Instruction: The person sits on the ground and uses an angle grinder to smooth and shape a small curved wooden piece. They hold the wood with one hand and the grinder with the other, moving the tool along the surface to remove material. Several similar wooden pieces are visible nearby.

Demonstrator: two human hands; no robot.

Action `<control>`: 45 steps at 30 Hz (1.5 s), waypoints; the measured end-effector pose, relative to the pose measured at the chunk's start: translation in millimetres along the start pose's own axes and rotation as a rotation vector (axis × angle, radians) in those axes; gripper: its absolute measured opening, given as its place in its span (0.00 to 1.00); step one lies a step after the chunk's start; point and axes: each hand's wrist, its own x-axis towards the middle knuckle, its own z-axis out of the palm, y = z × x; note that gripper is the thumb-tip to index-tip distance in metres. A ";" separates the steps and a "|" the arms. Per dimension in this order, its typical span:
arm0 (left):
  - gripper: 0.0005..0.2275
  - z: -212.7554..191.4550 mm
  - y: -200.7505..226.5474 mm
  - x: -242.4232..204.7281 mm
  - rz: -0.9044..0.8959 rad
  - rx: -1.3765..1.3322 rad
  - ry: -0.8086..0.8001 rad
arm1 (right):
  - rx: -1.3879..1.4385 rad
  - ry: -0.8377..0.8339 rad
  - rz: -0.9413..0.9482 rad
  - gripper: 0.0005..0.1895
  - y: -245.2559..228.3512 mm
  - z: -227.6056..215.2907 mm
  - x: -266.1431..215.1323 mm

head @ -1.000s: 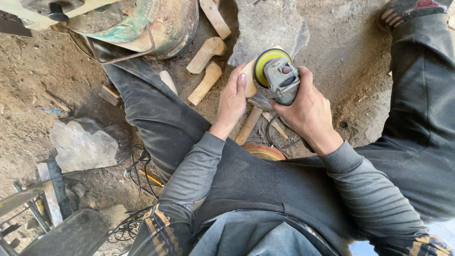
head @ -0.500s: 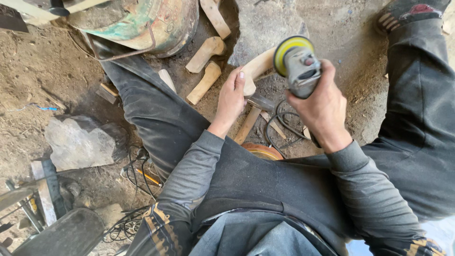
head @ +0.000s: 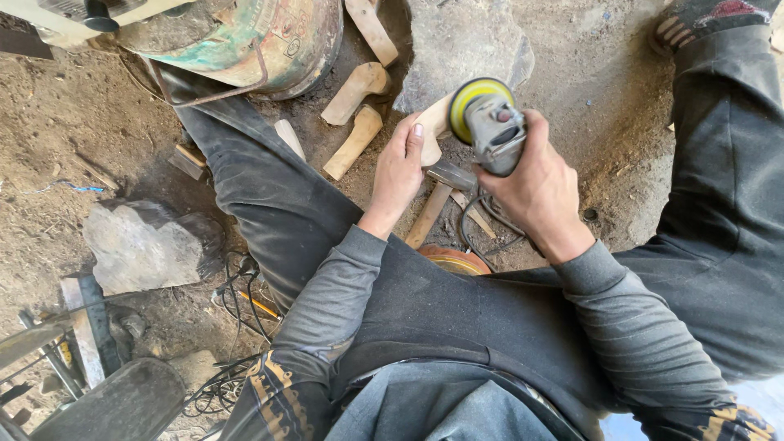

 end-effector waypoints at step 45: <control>0.25 30.2 53.0 -22.3 0.280 0.305 0.029 | 0.448 0.219 0.330 0.44 54.5 -19.4 11.8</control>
